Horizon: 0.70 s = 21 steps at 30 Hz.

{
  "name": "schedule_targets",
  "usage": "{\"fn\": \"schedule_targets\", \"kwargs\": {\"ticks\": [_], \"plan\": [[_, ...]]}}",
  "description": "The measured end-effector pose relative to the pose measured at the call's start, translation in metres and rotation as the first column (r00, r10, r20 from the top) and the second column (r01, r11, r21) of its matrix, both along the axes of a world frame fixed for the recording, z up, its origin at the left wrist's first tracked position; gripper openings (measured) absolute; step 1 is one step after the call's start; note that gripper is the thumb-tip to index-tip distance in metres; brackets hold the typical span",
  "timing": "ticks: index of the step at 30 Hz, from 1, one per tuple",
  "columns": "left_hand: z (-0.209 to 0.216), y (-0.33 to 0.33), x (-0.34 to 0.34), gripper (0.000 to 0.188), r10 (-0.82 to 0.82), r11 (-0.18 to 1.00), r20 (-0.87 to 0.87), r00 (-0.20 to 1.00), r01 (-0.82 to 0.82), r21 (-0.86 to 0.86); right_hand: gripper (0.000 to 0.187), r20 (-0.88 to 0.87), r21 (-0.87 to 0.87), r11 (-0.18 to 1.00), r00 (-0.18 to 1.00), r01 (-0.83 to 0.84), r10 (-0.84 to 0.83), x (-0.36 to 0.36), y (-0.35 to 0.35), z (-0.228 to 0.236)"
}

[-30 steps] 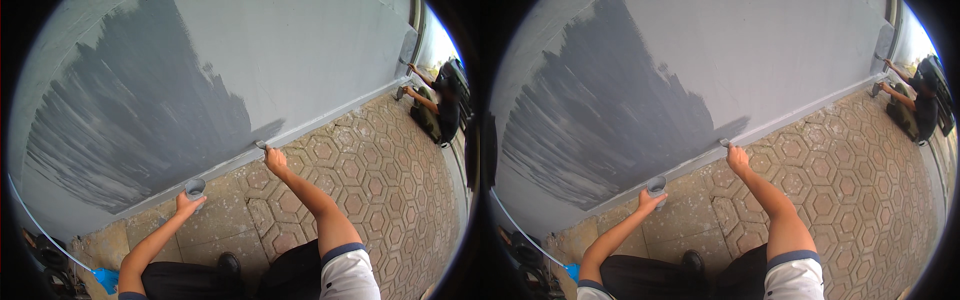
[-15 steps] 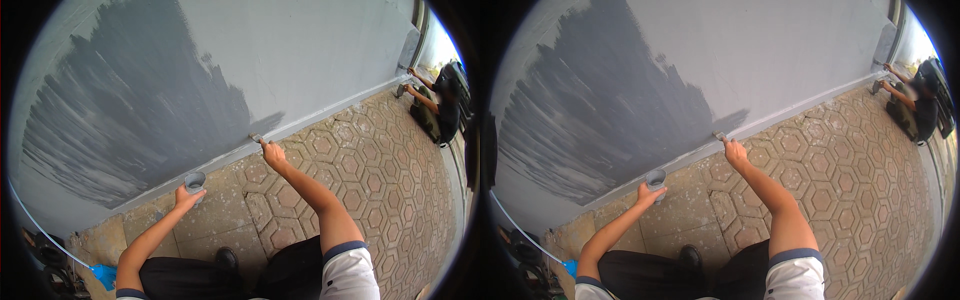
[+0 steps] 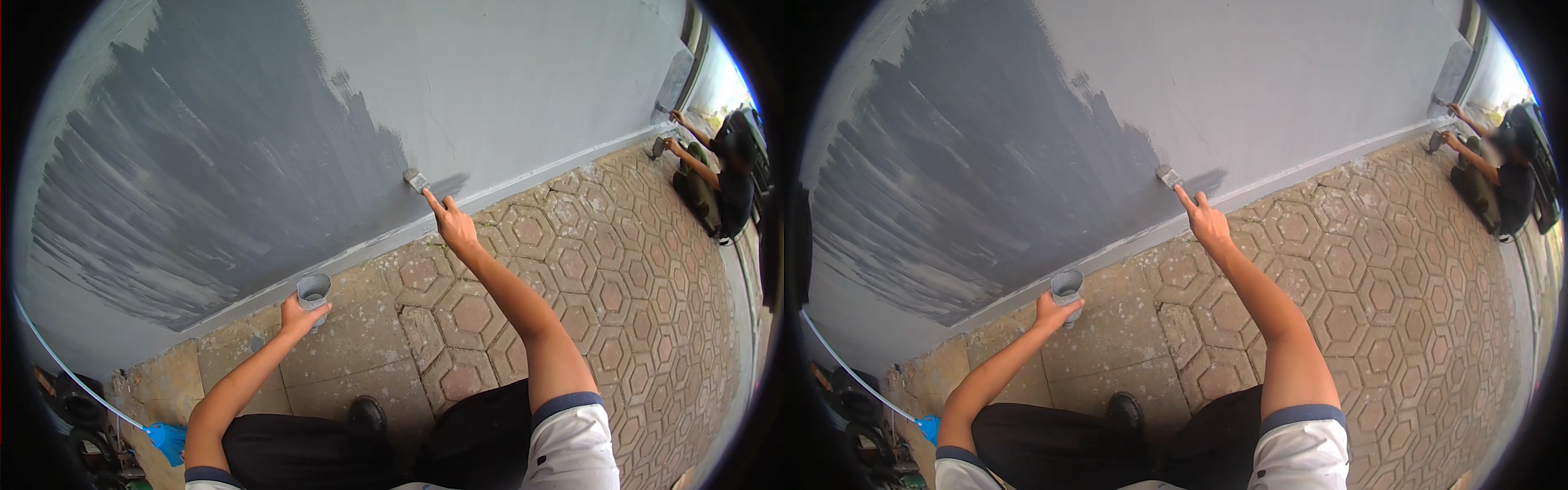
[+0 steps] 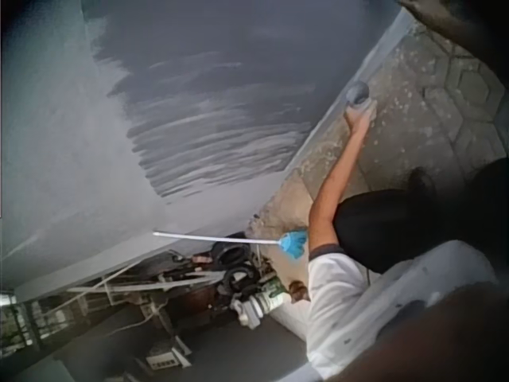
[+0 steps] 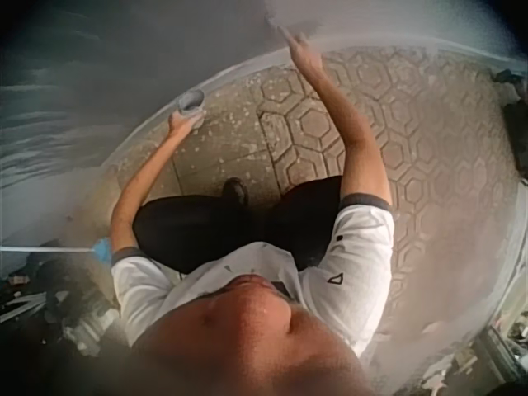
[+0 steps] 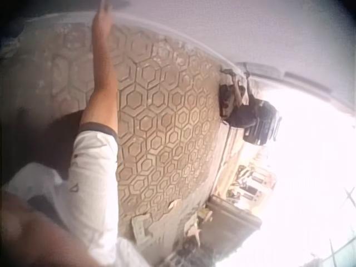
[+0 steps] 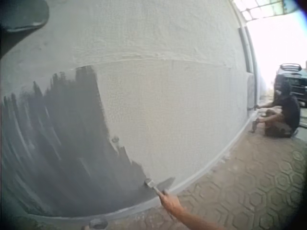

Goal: The person paints the lower part of an exterior wall with a paintbrush, applying paint from a paint container.

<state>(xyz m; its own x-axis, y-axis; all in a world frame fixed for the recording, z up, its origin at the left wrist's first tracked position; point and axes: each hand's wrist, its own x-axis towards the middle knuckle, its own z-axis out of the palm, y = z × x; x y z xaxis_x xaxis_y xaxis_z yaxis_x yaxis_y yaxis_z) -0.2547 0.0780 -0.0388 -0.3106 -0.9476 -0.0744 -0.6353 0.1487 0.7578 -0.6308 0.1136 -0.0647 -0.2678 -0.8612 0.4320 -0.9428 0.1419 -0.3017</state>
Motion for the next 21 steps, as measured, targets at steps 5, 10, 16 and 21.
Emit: {"fn": "schedule_targets", "kwargs": {"ticks": [5, 10, 16, 21], "plan": [[0.003, 0.001, -0.005, 0.051, -0.026, 1.0, 0.007, 1.0, 0.026, -0.003, 0.054, -0.11, 0.458, 0.887, 0.987, -0.056, 0.118, -0.003, 0.005, -0.035], [0.007, 0.001, 0.001, 0.048, 0.027, 0.999, -0.001, 1.0, -0.027, -0.037, 0.052, -0.16, 0.042, 0.995, 0.982, -0.094, 0.099, 0.007, -0.016, 0.035], [0.005, 0.0, -0.004, 0.047, -0.009, 0.999, 0.007, 1.0, 0.009, -0.044, 0.048, -0.007, -0.379, 0.923, 0.997, -0.073, 0.076, 0.032, -0.022, 0.075], [0.006, 0.003, -0.006, 0.047, -0.017, 0.999, 0.017, 1.0, 0.018, -0.031, 0.042, 0.338, -0.101, 0.994, 0.938, -0.038, 0.071, 0.045, -0.019, 0.042]]}}
